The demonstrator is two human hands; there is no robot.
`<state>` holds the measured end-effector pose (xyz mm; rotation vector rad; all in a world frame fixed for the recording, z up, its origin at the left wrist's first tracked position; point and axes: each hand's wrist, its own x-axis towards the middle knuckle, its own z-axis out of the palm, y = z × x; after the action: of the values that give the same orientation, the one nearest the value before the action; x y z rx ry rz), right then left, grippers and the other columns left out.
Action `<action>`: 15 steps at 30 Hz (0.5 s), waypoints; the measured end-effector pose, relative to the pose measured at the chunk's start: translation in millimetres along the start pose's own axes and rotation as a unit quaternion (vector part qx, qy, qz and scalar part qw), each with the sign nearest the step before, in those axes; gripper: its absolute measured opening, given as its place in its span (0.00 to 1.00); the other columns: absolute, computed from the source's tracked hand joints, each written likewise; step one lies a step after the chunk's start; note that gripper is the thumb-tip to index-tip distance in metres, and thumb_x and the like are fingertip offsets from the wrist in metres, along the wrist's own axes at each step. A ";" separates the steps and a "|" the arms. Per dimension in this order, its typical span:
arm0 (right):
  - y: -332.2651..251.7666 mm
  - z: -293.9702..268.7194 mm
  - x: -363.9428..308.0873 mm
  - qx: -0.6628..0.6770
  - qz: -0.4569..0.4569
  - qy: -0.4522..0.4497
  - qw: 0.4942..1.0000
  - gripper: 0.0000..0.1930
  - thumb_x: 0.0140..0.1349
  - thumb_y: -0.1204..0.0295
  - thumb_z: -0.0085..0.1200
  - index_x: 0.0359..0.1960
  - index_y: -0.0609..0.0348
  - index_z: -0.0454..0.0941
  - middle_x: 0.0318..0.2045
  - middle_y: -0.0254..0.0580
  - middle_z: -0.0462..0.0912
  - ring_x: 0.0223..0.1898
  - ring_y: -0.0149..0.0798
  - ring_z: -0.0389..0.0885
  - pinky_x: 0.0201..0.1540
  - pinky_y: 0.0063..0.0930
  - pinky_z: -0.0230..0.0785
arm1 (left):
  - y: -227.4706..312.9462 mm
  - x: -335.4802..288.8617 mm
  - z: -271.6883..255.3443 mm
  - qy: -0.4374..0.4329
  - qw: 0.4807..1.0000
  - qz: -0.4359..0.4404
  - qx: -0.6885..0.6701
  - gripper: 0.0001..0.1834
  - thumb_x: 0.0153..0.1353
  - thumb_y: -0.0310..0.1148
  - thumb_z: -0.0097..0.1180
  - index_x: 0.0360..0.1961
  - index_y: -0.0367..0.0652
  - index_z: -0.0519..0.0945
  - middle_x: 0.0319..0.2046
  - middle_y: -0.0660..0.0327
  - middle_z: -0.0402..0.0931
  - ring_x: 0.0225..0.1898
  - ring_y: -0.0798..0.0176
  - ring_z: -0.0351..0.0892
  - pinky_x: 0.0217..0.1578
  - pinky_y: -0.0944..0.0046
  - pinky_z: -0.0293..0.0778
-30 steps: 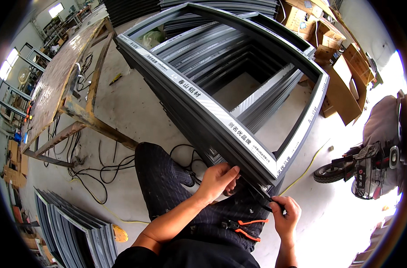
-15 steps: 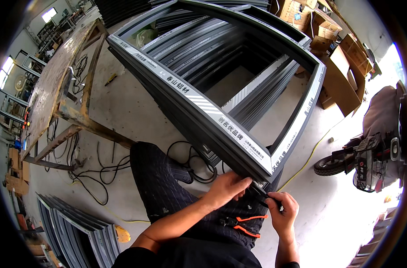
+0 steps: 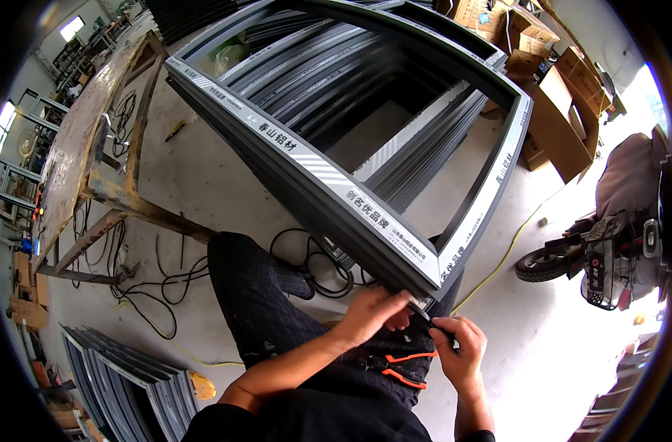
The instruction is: The person inserts a black rubber seal into the groove of an aluminum window frame using their hands and cuts the excess seal with pliers.
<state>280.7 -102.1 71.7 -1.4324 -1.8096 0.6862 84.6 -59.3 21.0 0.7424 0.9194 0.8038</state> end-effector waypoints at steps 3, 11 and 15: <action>-1.4 -8.0 3.8 -0.041 -0.033 -0.014 0.999 0.10 0.48 0.80 0.66 0.33 0.61 0.80 0.27 0.42 0.83 0.25 0.43 0.80 0.28 0.30 0.72 | 29.1 0.3 -43.7 0.167 0.986 -0.008 0.020 0.28 0.70 0.52 0.46 0.32 0.33 0.80 0.21 0.61 0.79 0.21 0.68 0.78 0.22 0.71 0.72; -9.4 -56.3 142.8 -0.248 -0.236 0.131 0.931 0.12 0.48 0.76 0.62 0.37 0.63 0.80 0.35 0.47 0.81 0.36 0.50 0.78 0.39 0.39 0.72 | 115.3 -14.5 -100.1 0.392 0.825 0.345 0.215 0.33 0.72 0.53 0.39 0.61 0.31 0.67 0.62 0.45 0.65 0.65 0.51 0.63 0.65 0.56 0.58; -3.0 -42.5 209.0 -0.201 -0.234 -0.006 0.951 0.09 0.50 0.70 0.63 0.25 0.64 0.80 0.26 0.47 0.79 0.33 0.49 0.77 0.43 0.39 0.69 | 119.7 26.0 -68.7 0.399 0.783 0.328 0.345 0.41 0.70 0.53 0.44 0.68 0.25 0.52 0.69 0.38 0.48 0.72 0.45 0.48 0.70 0.54 0.45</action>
<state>286.6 98.9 143.1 -1.1610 -2.2782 0.0849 1.0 36.0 81.3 1.4618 1.8249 1.4843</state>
